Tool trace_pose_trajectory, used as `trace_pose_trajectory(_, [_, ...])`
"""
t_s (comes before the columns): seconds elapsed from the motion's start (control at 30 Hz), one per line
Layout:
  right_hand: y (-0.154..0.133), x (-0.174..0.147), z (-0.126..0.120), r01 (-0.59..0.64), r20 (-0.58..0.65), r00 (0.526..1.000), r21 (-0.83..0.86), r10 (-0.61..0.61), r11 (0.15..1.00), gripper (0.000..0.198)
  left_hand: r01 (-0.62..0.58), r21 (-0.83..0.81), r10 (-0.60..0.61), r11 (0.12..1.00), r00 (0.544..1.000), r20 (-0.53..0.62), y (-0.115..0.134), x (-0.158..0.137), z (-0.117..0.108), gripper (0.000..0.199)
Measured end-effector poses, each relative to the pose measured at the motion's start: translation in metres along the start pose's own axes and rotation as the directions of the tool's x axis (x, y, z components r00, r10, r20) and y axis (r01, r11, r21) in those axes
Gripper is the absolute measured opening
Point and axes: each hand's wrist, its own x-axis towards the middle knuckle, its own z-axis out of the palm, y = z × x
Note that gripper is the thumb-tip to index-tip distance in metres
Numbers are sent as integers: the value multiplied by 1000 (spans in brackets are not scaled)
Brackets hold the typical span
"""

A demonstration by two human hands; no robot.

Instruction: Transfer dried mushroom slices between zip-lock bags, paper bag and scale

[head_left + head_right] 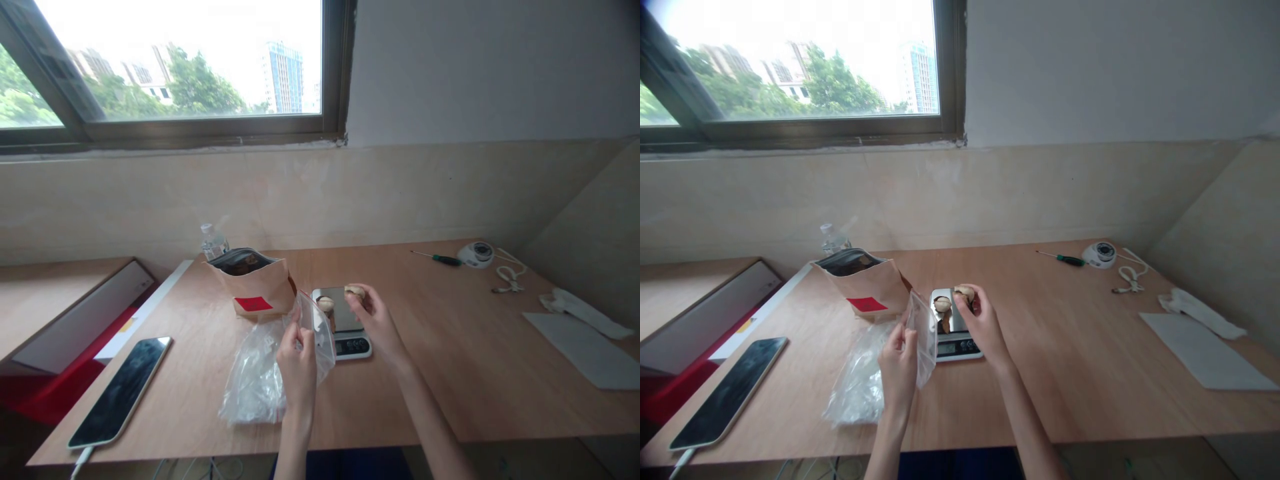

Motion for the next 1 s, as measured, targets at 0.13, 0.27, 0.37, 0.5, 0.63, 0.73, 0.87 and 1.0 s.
trace_pose_trajectory(0.13, [-47,-16,19,-193,335,933,152,133,969,41,-10,-82,13,997,999,34,-2,-4,6,37])
trace_pose_trajectory(0.27, [-47,-25,36,-65,242,967,-82,83,995,49,-24,-144,22,989,1000,-17,-6,-10,9,44])
trace_pose_trajectory(0.37, [-48,-27,36,20,262,965,-151,20,988,56,16,-158,-21,987,999,-34,-8,-13,8,47])
trace_pose_trajectory(0.5, [-53,-20,22,111,259,963,-143,-71,984,30,41,-164,-57,986,994,-96,-10,-12,4,48])
trace_pose_trajectory(0.63, [-26,-3,12,204,135,974,-175,-182,963,26,41,-186,-66,982,990,-127,-10,-10,2,45])
trace_pose_trajectory(0.73, [7,3,17,288,197,953,-365,-229,886,23,47,-210,-80,977,986,-149,-8,-12,1,42])
trace_pose_trajectory(0.87, [35,-6,32,317,241,945,-495,-222,809,31,51,-234,-90,971,983,-159,-4,-16,-1,41])
trace_pose_trajectory(1.0, [44,-12,39,284,227,954,-460,-198,842,14,31,-241,-73,970,983,-167,-1,-18,-2,44])
